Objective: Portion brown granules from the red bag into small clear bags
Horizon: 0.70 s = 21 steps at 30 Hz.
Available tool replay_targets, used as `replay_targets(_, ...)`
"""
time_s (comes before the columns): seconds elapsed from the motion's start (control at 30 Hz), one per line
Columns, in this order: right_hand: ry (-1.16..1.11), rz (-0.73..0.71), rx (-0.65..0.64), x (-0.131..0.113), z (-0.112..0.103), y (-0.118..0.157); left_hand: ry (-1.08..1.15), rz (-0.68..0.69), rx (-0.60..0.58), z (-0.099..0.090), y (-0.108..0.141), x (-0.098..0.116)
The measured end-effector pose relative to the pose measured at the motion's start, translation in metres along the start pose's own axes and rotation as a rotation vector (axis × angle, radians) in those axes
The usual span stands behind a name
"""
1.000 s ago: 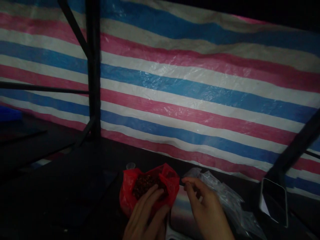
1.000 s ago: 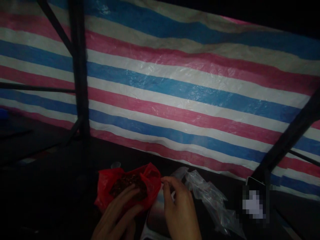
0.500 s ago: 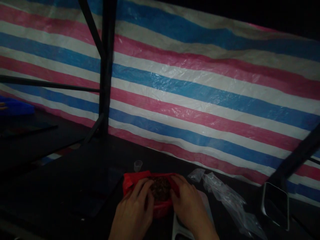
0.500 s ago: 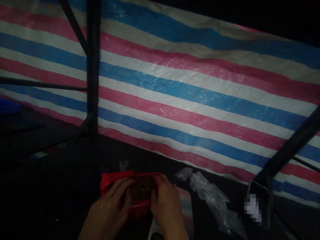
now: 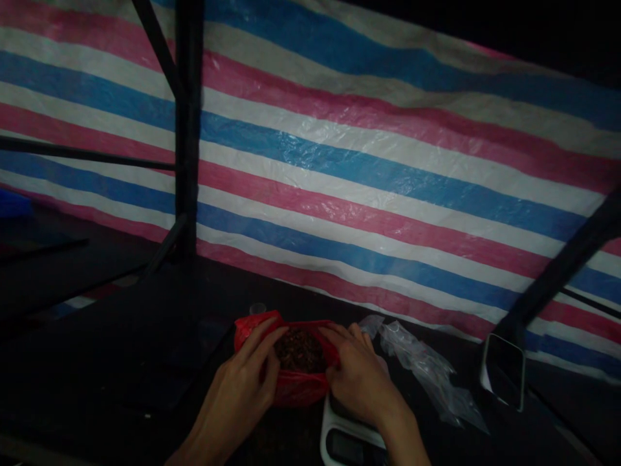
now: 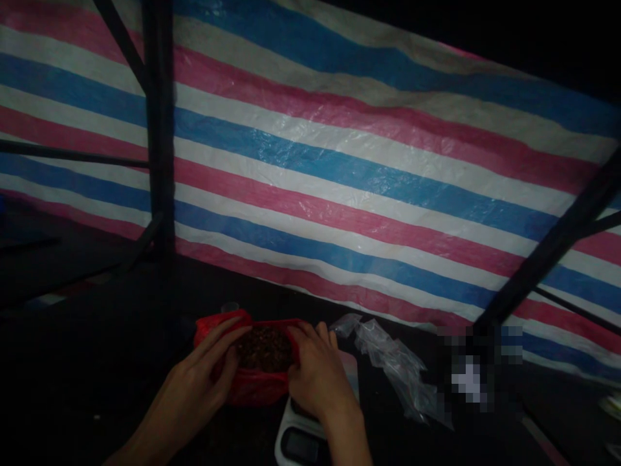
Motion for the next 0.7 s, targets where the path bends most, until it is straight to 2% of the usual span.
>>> replay_targets(0.1,-0.042,0.003,-0.007,0.000,-0.002,0.000,0.021,0.084,0.002,-0.003,0.001,-0.002)
replay_targets(0.2,-0.050,0.015,0.056,0.001,-0.003,0.001,0.014,0.168,-0.009,0.000,0.002,-0.004)
replay_targets(0.27,-0.076,0.020,0.104,0.003,-0.001,0.003,-0.025,0.174,0.021,0.003,0.002,-0.005)
replay_targets(0.37,-0.109,0.041,0.108,0.008,0.010,0.006,-0.092,0.102,0.007,0.012,0.002,-0.008)
replay_targets(0.5,-0.120,0.066,0.068,0.011,0.026,0.013,-0.175,-0.111,-0.100,0.018,0.003,-0.019)
replay_targets(0.6,-0.157,0.080,0.096,0.010,0.029,0.017,-0.203,-0.223,-0.211,0.017,0.004,-0.022)
replay_targets(0.7,-0.195,0.125,0.105,0.012,0.025,0.020,-0.180,-0.265,-0.311,0.017,0.003,-0.022)
Point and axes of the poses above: each hand's wrist, its own y-axis away from the middle knuckle, its own z-axis out of the palm, x = y × z, the point moved 6 cm from there along -y, towards the middle knuckle, and after that the axes turned 4 degrees about -z, right-handed, at the moved point
